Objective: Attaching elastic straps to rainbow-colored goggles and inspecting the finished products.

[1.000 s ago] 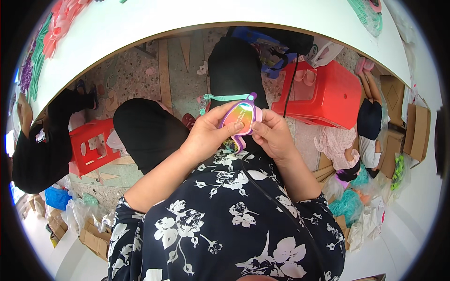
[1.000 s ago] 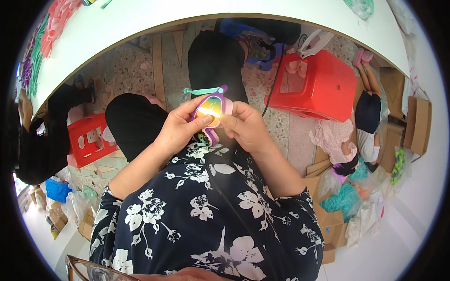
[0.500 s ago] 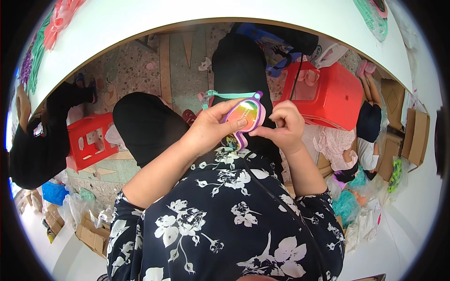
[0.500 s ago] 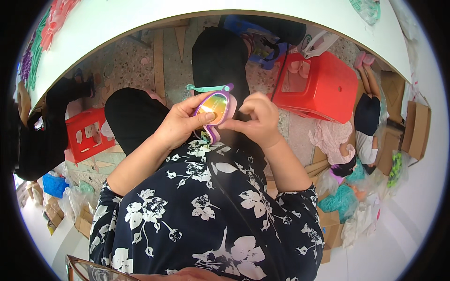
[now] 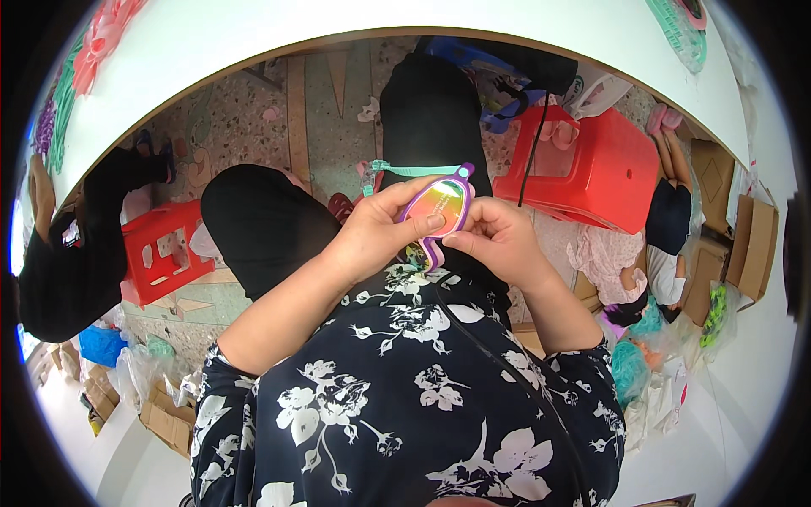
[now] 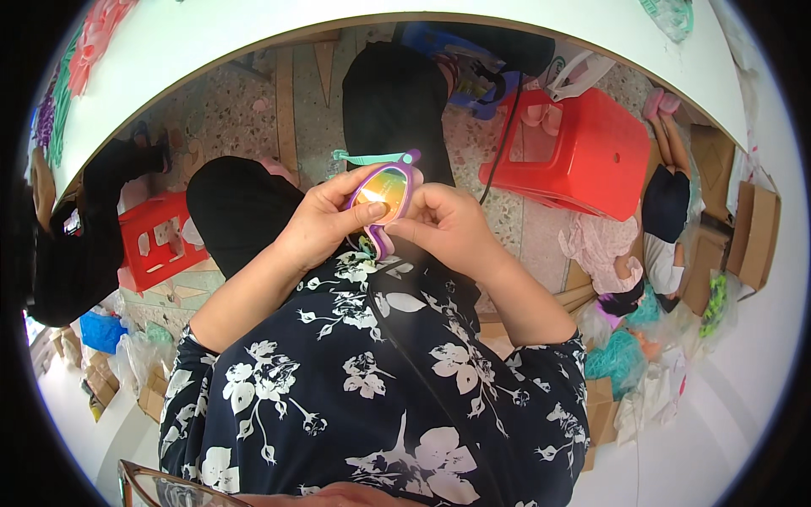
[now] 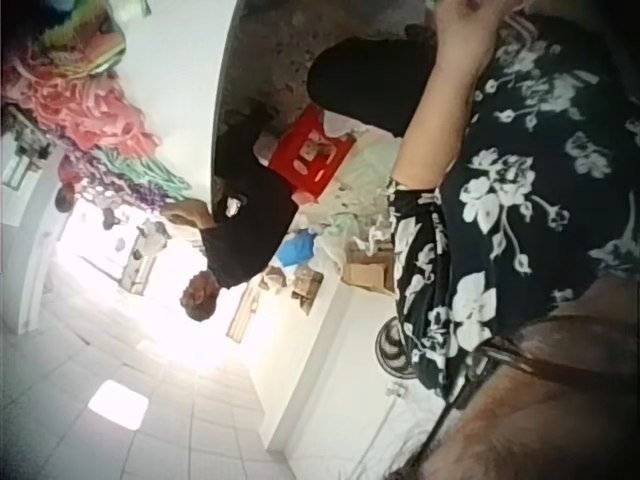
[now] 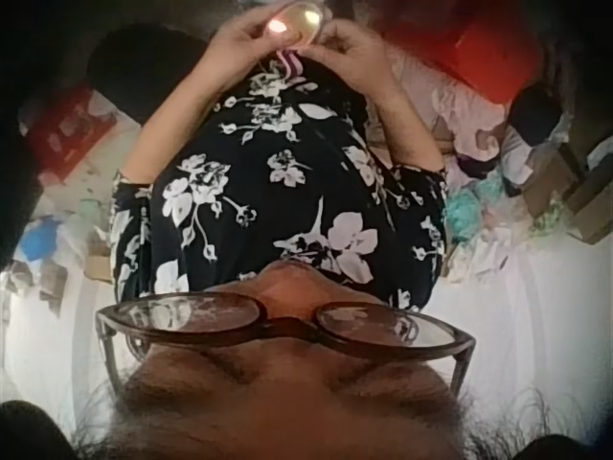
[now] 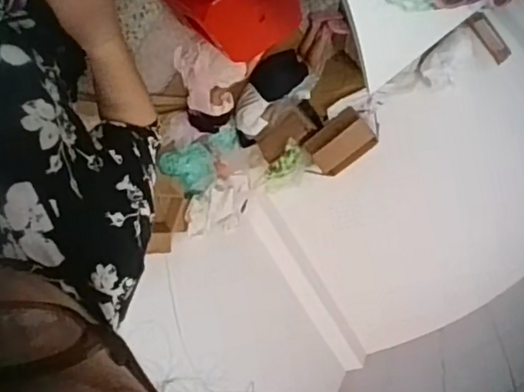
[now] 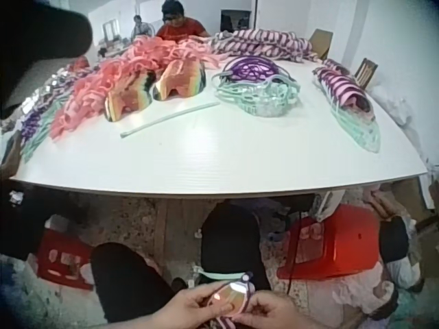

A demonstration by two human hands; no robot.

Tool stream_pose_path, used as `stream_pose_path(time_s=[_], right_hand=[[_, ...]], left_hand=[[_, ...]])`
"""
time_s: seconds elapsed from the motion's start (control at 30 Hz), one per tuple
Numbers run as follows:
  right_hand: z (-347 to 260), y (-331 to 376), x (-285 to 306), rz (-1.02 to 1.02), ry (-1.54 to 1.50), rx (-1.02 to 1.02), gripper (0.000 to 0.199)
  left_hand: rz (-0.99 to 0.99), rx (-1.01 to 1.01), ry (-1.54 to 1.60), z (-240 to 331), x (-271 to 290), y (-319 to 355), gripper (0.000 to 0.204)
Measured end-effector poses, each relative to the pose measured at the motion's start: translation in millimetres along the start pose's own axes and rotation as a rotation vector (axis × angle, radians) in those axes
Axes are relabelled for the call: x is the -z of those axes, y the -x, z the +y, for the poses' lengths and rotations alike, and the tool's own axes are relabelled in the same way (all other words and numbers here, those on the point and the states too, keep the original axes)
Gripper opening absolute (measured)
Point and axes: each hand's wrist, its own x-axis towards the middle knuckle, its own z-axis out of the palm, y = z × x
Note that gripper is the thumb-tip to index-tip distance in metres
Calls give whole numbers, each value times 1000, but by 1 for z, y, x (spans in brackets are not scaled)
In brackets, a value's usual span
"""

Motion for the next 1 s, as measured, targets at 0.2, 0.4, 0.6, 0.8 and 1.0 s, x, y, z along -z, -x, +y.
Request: stream_pose_path(time_s=[0.2, 0.4, 0.6, 0.8, 1.0], right_hand=[[2, 6, -8, 76, -2, 21, 20], [6, 9, -13, 136, 128, 154, 20], [-18, 10, 5, 36, 548, 316, 25], [-40, -9, 27, 64, 749, 596, 49], [-55, -39, 34, -237, 797, 703, 78]], left_hand=[[6, -6, -57, 4, -4, 0, 49], [23, -16, -82, 6, -9, 1, 48], [-19, -24, -139, 0, -1, -3, 50], [-110, 48, -166, 10, 0, -2, 51], [-113, 40, -266, 13, -1, -6, 45]])
